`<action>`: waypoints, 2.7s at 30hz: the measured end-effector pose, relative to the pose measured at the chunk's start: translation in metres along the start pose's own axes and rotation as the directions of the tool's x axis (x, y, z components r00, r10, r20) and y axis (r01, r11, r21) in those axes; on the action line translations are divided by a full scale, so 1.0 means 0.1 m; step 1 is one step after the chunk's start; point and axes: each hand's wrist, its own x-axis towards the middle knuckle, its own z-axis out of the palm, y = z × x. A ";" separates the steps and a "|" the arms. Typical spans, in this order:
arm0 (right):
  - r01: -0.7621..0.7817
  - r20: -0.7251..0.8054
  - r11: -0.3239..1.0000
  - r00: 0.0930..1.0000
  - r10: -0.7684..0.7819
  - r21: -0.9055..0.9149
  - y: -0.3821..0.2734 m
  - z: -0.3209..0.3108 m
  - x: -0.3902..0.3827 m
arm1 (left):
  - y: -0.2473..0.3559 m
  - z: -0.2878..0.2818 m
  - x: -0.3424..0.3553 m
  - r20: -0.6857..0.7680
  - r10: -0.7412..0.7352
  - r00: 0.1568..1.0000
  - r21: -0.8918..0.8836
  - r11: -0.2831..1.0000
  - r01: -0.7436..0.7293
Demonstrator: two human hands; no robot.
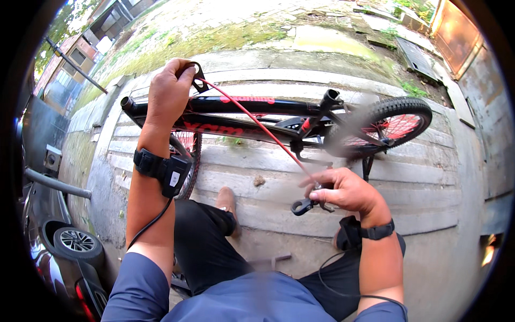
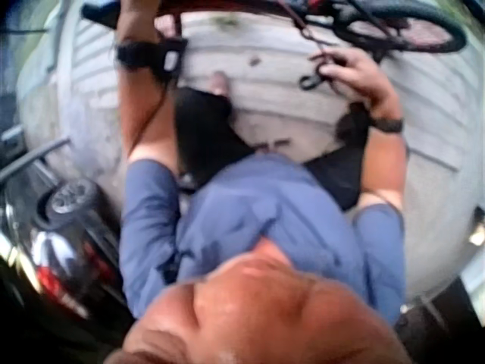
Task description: The person adjusts a red brake cable on a black and red bicycle using a silver multi-tool. They manipulate the cable housing and ferrule at the brake lever, then route the cable through the frame and toward the front fork. The person repeatedly tightens and adjusts the cable connection at the lever throughout the clip.
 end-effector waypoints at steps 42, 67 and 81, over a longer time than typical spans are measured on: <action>0.016 -0.141 0.986 0.989 -0.040 -0.169 0.45 0.27 0.37 | 0.41 1.05 -2.01 0.694 0.221 0.685 -0.408 0.905 0.121; -0.058 -0.195 0.890 0.980 -0.036 -0.453 0.33 0.29 0.38 | 0.37 1.14 -2.08 0.726 0.232 0.647 -0.369 0.926 0.082; -0.231 -0.395 0.806 0.919 -0.003 -0.545 0.35 0.26 0.42 | 0.34 1.13 -2.12 0.701 0.229 0.676 -0.354 0.934 0.051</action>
